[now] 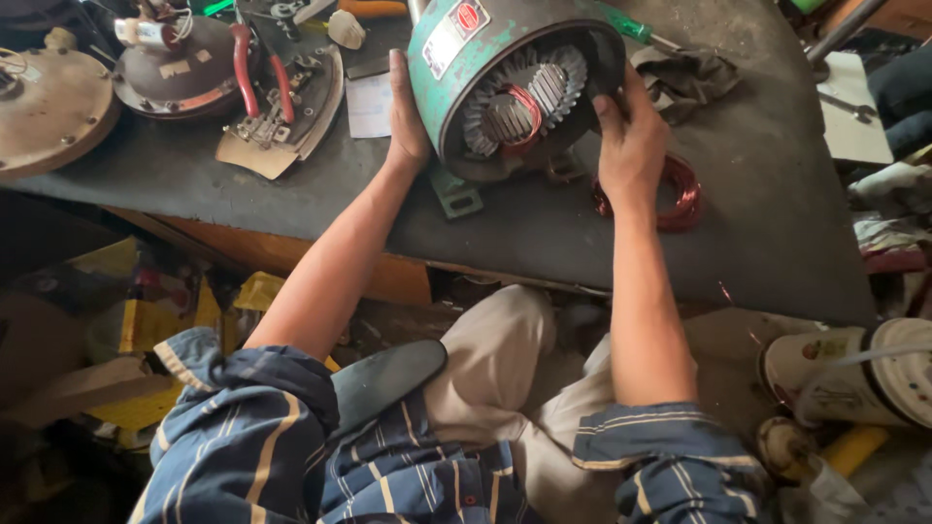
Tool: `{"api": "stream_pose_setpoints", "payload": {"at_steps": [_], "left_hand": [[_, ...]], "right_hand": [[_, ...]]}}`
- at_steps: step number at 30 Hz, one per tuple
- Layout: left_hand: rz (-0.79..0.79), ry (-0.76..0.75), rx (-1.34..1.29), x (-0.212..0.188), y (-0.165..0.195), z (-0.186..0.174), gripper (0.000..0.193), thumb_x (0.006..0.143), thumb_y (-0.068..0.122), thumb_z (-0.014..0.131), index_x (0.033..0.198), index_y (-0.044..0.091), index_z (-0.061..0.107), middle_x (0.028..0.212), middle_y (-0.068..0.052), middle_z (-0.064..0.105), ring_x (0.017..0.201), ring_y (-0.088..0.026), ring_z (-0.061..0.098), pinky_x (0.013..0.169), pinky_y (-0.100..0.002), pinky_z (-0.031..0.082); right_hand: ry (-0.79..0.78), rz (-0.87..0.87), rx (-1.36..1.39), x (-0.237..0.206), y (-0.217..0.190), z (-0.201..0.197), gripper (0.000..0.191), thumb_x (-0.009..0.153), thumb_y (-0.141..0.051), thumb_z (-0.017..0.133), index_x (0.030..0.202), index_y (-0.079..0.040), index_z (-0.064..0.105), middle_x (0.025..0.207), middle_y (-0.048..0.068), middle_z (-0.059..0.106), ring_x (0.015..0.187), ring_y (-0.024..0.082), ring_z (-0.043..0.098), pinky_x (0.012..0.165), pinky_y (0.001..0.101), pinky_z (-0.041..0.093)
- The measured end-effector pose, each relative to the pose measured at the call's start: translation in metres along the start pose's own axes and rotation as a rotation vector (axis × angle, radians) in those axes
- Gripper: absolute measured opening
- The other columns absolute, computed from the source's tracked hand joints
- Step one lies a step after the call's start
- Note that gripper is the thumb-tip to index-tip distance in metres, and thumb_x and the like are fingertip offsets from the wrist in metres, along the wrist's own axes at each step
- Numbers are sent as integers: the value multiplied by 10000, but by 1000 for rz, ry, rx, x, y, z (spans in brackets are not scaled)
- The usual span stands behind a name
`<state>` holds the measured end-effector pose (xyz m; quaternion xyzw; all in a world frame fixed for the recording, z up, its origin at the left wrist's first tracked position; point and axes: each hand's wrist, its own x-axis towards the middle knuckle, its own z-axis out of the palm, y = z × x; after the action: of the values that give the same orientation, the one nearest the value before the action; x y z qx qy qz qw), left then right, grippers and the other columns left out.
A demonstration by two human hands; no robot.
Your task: The person winds copper wire by hand into the slots of a motor stator. They hold the stator with one hand and feed the wire into the slots with the other, completing several turns.
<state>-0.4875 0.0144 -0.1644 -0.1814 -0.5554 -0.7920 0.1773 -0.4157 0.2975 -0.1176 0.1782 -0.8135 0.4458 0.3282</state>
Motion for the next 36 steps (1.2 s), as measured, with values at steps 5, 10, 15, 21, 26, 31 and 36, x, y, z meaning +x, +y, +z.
{"api": "stream_pose_setpoints", "payload": {"at_steps": [5, 10, 15, 21, 26, 31, 36], "left_hand": [[119, 89, -111, -2, -9, 22, 702, 1140, 520, 268, 1382, -64, 574, 1328, -133, 639, 1230, -183, 567, 1124, -316, 428], [90, 62, -254, 3, -22, 28, 682, 1169, 506, 289, 1348, -69, 608, 1270, -146, 664, 1149, -207, 597, 1059, -353, 467], [181, 58, 80, 10, -27, 21, 677, 1153, 519, 276, 1443, -59, 475, 1352, -138, 629, 1210, -188, 599, 1106, -332, 457], [-108, -67, -421, 42, -37, 18, 716, 1099, 562, 307, 1470, -12, 521, 1366, -142, 642, 1244, -220, 622, 1135, -367, 479], [-291, -286, -800, 70, -40, 19, 731, 1056, 602, 336, 1458, 16, 507, 1364, -139, 640, 1235, -245, 645, 1135, -389, 503], [-163, -270, -643, 70, -54, 13, 741, 1096, 589, 370, 1519, -6, 500, 1417, -163, 637, 1282, -250, 640, 1169, -386, 493], [428, -59, 394, 59, -82, -6, 644, 1206, 440, 484, 1655, 89, 184, 1590, -189, 422, 1413, -260, 495, 1215, -349, 417]], "right_hand": [[23, -132, -109, 32, 31, 10, 346, 1156, -199, 589, 1487, -114, 534, 1156, 181, 752, 1059, 341, 755, 923, 411, 568], [40, -76, -119, 41, 54, 14, 335, 1129, -209, 609, 1434, -83, 552, 1124, 183, 751, 1022, 359, 746, 878, 426, 562], [112, -81, -128, 34, 44, 15, 306, 1124, -181, 623, 1397, -48, 577, 1174, 196, 751, 1095, 375, 740, 926, 440, 557], [96, 96, -63, 17, 28, 5, 415, 1069, -102, 669, 1453, -26, 530, 1225, 212, 745, 1190, 335, 737, 965, 412, 568], [114, 87, -69, 17, 27, 12, 481, 1047, -40, 633, 1501, -19, 477, 1306, 245, 715, 1258, 350, 719, 1044, 390, 558], [129, 74, -72, 13, 34, 14, 460, 1094, -76, 625, 1525, -30, 470, 1352, 247, 708, 1299, 353, 714, 1074, 388, 563], [80, 7, -90, 8, 50, 19, 508, 1151, -114, 612, 1600, -20, 394, 1502, 259, 627, 1454, 360, 606, 1231, 420, 448]]}}
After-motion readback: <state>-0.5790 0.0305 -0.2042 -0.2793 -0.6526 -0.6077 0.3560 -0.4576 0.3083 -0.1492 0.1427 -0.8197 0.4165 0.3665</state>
